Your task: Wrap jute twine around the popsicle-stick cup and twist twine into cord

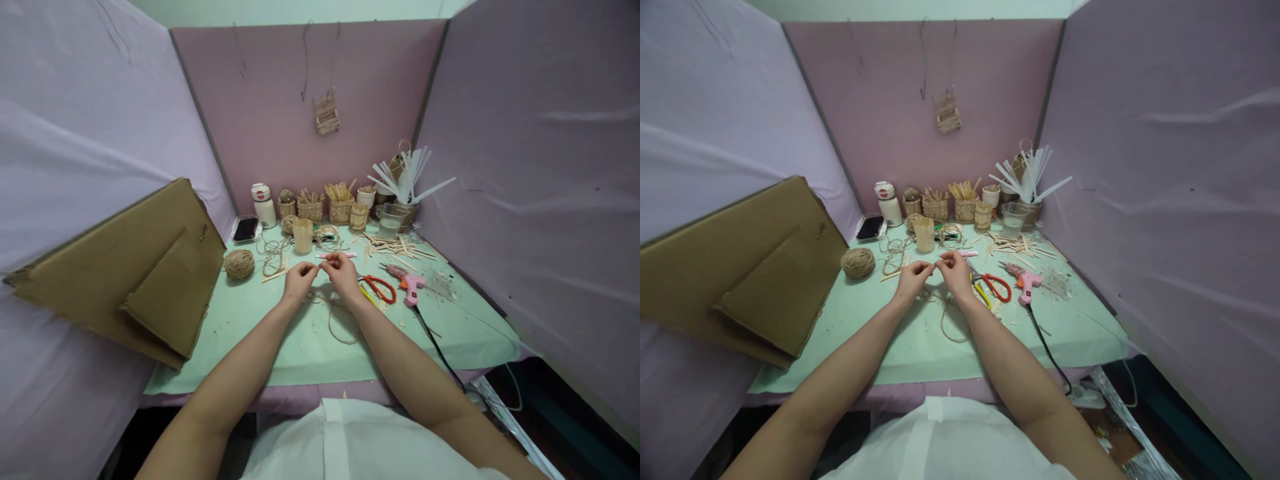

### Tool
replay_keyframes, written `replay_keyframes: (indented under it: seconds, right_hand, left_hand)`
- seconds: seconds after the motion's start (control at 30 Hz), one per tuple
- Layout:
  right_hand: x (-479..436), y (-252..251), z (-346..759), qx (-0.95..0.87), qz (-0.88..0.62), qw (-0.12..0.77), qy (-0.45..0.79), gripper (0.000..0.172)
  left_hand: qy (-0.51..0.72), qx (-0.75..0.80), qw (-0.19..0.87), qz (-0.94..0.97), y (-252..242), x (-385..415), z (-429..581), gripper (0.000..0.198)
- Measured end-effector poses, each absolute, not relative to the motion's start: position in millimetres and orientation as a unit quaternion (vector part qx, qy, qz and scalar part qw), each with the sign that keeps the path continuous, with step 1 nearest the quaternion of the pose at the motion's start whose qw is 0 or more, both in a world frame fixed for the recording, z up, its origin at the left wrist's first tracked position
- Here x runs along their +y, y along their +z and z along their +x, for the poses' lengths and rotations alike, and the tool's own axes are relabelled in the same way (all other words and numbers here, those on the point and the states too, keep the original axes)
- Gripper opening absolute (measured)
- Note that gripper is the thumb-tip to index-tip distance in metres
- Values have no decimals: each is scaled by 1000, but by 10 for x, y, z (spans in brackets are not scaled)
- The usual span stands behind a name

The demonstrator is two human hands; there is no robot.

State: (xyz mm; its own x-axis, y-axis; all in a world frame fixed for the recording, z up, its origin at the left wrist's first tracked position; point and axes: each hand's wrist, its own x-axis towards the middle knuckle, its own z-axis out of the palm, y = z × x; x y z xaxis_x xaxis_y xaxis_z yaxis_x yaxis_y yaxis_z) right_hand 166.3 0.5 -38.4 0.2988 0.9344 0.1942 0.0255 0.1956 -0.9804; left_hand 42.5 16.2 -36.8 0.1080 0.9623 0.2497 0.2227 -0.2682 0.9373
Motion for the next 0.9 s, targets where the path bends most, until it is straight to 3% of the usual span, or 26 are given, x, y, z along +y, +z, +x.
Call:
replay_keyframes:
  seconds: [0.4,0.63,0.9]
  right_hand:
    - [9,-393,1653,-447,-505,621,400,25]
    - [-1,-392,1652,-444,-511,616,404,24]
    - [-66,-345,1642,-555,-546,610,148,10]
  left_hand:
    - [499,446,485,563,-347,150,451,22]
    - [480,382,614,496,-357,182,438,30]
    - [511,420,555,504,-379,199,433,29]
